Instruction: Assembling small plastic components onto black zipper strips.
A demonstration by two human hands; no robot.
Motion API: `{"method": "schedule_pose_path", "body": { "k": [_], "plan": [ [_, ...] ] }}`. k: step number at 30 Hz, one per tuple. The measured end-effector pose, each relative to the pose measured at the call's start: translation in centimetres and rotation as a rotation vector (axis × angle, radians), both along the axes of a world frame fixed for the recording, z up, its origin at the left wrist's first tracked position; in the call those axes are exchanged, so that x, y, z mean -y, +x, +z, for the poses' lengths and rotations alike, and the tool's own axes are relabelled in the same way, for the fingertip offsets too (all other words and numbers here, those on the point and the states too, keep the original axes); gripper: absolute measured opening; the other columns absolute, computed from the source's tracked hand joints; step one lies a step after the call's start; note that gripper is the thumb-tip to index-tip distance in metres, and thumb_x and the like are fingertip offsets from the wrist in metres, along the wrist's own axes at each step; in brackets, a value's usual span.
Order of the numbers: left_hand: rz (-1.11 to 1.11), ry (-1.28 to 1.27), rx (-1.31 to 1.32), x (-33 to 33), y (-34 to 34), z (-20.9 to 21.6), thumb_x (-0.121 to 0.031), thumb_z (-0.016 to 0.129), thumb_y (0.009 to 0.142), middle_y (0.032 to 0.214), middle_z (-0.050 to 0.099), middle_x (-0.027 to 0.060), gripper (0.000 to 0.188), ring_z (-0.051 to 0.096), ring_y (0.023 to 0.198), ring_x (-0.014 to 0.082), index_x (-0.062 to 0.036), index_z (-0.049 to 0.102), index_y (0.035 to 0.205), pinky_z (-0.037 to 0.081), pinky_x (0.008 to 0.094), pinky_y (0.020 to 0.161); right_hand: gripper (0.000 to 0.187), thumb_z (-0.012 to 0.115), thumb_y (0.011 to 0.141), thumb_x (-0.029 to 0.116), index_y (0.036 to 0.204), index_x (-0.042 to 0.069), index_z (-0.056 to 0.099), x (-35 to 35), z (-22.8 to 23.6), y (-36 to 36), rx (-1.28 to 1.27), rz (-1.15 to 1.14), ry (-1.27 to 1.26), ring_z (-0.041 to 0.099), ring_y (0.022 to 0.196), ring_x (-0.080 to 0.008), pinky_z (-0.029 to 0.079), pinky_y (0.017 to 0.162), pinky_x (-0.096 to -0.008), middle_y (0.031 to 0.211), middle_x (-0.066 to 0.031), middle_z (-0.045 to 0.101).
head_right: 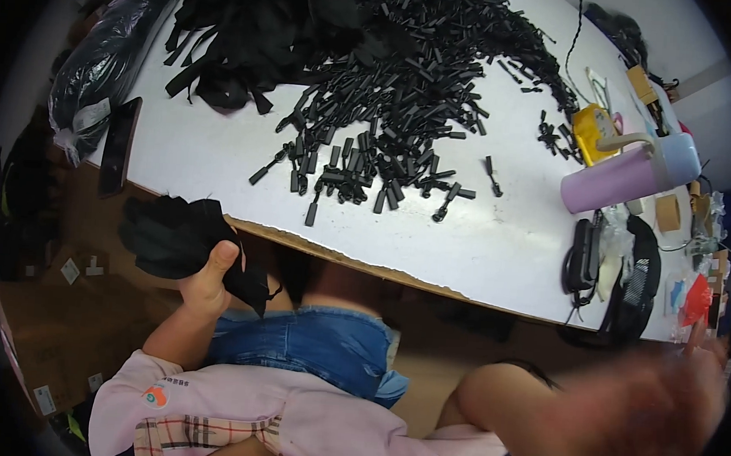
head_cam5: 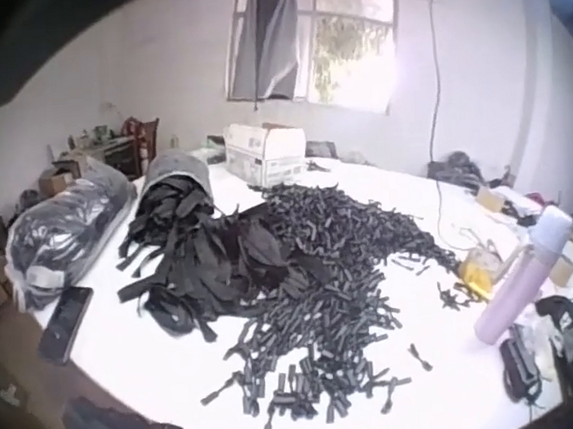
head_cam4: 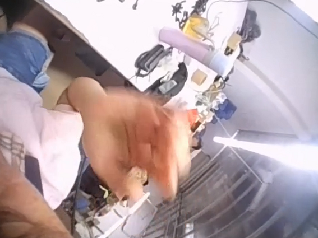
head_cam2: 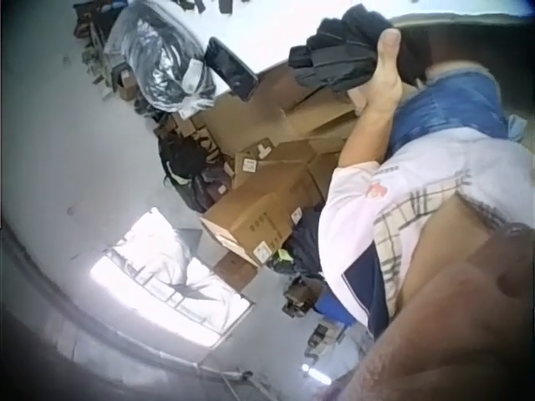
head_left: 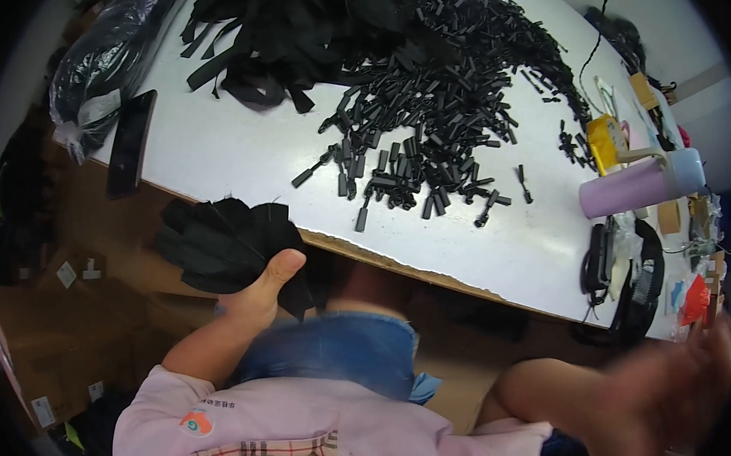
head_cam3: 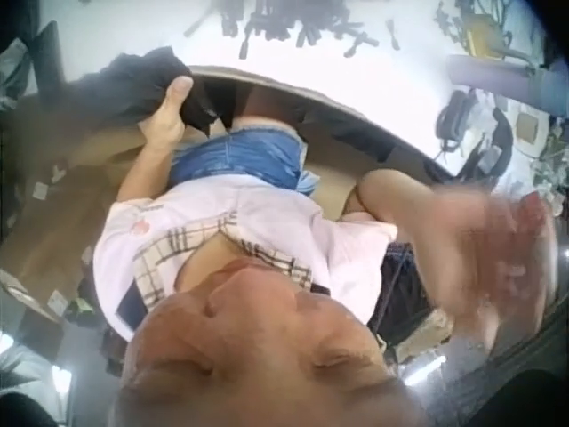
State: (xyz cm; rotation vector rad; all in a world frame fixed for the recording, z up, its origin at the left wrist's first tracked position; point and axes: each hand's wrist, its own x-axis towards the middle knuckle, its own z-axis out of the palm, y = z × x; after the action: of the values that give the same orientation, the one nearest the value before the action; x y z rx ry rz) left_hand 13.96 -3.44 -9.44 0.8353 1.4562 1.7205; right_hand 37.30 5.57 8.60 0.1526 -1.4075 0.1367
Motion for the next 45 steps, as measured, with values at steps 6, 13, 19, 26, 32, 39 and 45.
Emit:
{"method": "schedule_pose_path", "body": {
  "k": [6,13,19,26,32,39,45],
  "plan": [
    [0.059,-0.047,0.082,-0.3,0.1,-0.1,-0.017,0.064,0.074,0.09,0.052,0.0005,0.028,0.047,0.082,0.0108,-0.0023,0.053,0.095,0.038,0.0224,0.075,0.056,0.053,0.075,0.038,0.118,0.004,0.04,-5.7,-14.4,-4.9,1.288,-0.51,-0.611,0.032,0.114,-0.0314,0.023,0.095,-0.0412,0.123,-0.0163,0.036],
    [-0.014,-0.017,-0.074,-1.3,0.5,0.9,-0.017,0.064,0.073,0.083,0.051,0.0014,0.021,0.047,0.075,0.0114,-0.0031,0.054,0.086,0.039,0.0231,0.065,0.054,0.053,0.074,0.04,0.116,0.008,0.044,-4.2,-14.8,-3.0,1.476,-0.665,-0.609,0.03,0.117,-0.0277,0.018,0.097,-0.0454,0.124,-0.012,0.037],
    [-0.659,-0.202,-0.029,-1.3,1.7,1.5,-0.017,0.057,0.078,0.077,0.049,0.0027,0.019,0.046,0.07,0.0124,-0.0032,0.053,0.09,0.037,0.0257,0.061,0.017,0.063,0.07,0.01,0.081,-0.001,0.057,1.4,-15.0,-4.6,0.871,0.166,-1.019,0.052,0.058,-0.0184,0.042,0.055,-0.0281,0.068,-0.0094,0.054],
    [-0.694,-0.09,-0.013,-0.9,1.2,2.3,-0.013,0.054,0.08,0.08,0.049,0.0009,0.013,0.044,0.074,0.01,-0.004,0.051,0.09,0.038,0.0229,0.066,0.003,0.055,0.072,-0.001,0.071,-0.004,0.055,3.1,-15.9,-6.4,0.757,0.308,-1.201,0.05,0.053,-0.0139,0.038,0.049,-0.0218,0.064,-0.0089,0.055],
    [-0.649,-0.16,-0.006,-0.7,1.1,1.7,-0.007,0.054,0.078,0.081,0.05,0.0009,0.014,0.047,0.076,0.0103,-0.0034,0.053,0.092,0.039,0.0229,0.066,0.005,0.053,0.073,-0.001,0.071,-0.004,0.056,3.3,-17.0,-6.5,0.758,0.244,-1.085,0.049,0.049,-0.012,0.037,0.045,-0.0208,0.064,-0.0086,0.055],
    [-0.565,-0.116,-0.221,-0.9,1.1,0.9,-0.015,0.053,0.08,0.087,0.055,0.006,0.018,0.052,0.078,0.0147,-0.0031,0.055,0.094,0.041,0.0237,0.069,0.006,0.052,0.076,0.002,0.078,-0.001,0.057,1.0,-16.2,-7.4,0.616,0.737,-1.668,0.047,0.046,-0.0102,0.037,0.04,-0.0198,0.062,-0.0055,0.054],
    [-0.344,-0.128,0.334,-1.4,1.4,-0.3,-0.007,0.058,0.076,0.099,0.048,0.0019,0.031,0.045,0.09,0.0105,-0.0009,0.047,0.104,0.037,0.0241,0.078,0.023,0.056,0.063,-0.003,0.085,0.003,0.056,-3.9,-16.7,-7.7,1.052,-0.594,-0.632,0.048,0.069,-0.0223,0.043,0.056,-0.0308,0.076,-0.0083,0.048]
  ]
}}
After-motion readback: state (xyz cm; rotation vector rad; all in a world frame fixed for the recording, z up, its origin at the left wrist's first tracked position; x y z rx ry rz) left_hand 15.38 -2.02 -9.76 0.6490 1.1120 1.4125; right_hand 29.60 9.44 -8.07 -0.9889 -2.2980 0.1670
